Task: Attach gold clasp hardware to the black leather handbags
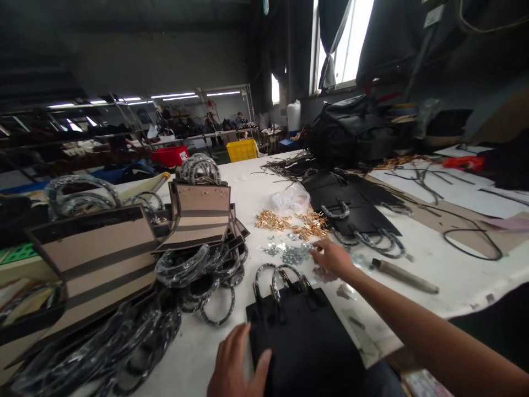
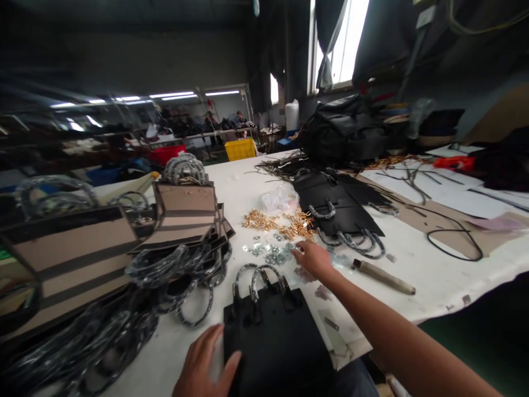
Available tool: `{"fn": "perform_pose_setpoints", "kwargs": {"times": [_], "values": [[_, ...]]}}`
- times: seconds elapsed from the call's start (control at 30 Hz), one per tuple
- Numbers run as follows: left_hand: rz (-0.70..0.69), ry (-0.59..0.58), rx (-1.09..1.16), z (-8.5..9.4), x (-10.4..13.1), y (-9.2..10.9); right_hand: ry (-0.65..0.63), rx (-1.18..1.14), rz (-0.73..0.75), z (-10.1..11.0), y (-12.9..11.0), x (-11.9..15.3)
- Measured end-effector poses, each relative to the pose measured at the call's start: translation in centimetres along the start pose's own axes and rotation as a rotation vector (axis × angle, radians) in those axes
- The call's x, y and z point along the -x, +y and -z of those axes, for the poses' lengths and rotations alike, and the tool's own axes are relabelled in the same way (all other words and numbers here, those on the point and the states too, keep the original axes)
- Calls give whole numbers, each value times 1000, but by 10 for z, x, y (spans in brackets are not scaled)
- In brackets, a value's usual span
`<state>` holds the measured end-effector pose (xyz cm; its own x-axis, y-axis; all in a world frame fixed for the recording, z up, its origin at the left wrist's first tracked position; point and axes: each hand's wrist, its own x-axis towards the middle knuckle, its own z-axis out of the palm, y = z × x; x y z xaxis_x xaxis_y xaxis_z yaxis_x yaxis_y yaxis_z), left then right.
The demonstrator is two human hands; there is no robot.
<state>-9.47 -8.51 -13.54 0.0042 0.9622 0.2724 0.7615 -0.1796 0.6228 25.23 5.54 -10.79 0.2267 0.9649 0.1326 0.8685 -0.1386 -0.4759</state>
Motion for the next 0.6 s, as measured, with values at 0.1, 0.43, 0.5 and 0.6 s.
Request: {"fn": "perform_pose_setpoints", "kwargs": {"times": [0.1, 0.43, 0.5, 0.6], "values": [[-34, -76, -154, -21, -21, 20, -40, 43, -23, -11, 12, -7], [-128, -25, -202, -21, -28, 41, 22, -455, 64, 9, -14, 29], [-186, -37, -220, -24, -31, 48, -47, -745, 23, 12, -30, 60], [-216, -72, -201, -33, -35, 54, -226, -1057, -8, -3, -55, 112]]}}
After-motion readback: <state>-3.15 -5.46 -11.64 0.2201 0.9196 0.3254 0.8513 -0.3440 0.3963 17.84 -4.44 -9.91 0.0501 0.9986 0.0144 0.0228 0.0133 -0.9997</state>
